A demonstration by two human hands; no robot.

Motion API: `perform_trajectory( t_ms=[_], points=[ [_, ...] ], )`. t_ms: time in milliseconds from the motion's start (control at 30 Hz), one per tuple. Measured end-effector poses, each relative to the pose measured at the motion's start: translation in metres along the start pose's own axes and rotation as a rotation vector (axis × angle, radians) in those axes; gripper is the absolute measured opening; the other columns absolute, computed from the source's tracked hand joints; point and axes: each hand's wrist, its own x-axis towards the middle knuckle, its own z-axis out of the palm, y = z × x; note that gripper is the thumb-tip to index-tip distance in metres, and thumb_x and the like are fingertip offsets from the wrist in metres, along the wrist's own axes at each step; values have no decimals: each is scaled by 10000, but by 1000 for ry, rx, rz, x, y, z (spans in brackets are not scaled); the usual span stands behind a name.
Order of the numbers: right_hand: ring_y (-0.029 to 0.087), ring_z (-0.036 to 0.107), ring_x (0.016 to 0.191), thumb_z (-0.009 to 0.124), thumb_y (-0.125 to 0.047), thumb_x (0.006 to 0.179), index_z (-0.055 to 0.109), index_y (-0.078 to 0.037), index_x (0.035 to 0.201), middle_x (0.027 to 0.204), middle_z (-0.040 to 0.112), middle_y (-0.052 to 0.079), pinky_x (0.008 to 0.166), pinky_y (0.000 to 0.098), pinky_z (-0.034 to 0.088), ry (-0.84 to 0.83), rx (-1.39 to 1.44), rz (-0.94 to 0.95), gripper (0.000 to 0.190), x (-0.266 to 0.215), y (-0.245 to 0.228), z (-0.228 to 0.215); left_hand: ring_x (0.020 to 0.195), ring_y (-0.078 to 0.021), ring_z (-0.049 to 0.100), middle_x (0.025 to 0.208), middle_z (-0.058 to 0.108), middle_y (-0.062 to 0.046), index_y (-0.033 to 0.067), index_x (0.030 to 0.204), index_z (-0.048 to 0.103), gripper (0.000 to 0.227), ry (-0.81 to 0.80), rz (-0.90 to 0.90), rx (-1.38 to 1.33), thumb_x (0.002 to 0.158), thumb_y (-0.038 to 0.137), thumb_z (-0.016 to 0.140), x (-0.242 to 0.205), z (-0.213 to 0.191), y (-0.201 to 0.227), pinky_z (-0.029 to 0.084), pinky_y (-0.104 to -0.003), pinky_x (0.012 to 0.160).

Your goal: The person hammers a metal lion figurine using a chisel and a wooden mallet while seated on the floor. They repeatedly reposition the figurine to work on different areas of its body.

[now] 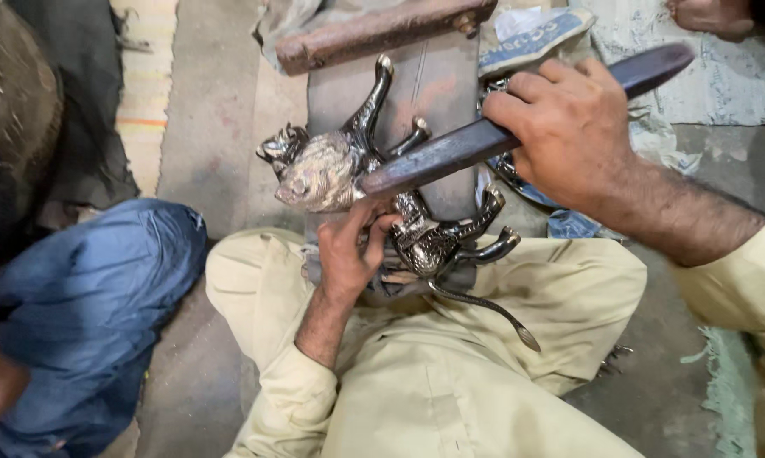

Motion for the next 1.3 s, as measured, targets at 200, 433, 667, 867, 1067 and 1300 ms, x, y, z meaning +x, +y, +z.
perform_trajectory(
  t_ms=[200,433,667,867,1067,1300],
  points=[
    [320,668,885,818,-106,717,678,-96,1074,909,671,98,774,471,514,-16,7,11,384,-3,-1,-3,806,-200,808,971,801,-119,12,1198,653,302,-3,-4,-32,909,-56,706,-2,2,-3,621,-293,626],
    [308,692,895,782,-130,625,693,-117,1097,907,694,76,741,433,530,-195,-171,-51,480,-10,0,0,934,-195,798,1049,789,-119,33,1224,652,245,74,39,-165,989,-20,695,-8,6,-11,661,-308,776],
    [339,692,647,791,-303,816,688,-110,1131,712,691,136,617,469,526,-458,262,307,383,-12,-4,-6,935,-161,794,1047,796,-94,45,1292,589,340,127,-89,-399,991,4,742,-3,-17,-21,651,-282,779],
    [293,689,596,815,-348,814,697,-123,1096,673,684,105,588,447,511,-476,318,362,379,-23,-12,5,831,-167,805,998,803,-100,51,1230,661,331,-180,-34,-238,919,5,765,15,-18,-16,611,-291,673],
    [304,690,832,826,-198,816,672,-106,1147,909,693,89,739,431,529,34,162,113,376,-43,-20,11,931,-238,797,1039,783,-124,48,1224,650,312,-170,192,-162,932,-2,748,18,-22,-16,645,-338,790],
    [258,668,839,790,-60,798,720,-117,1180,902,688,62,743,400,521,100,-154,33,392,-44,-23,-3,892,-221,800,1014,787,-127,29,1263,627,319,-173,186,-159,959,-17,711,16,-16,-20,649,-309,736]
  ],
)
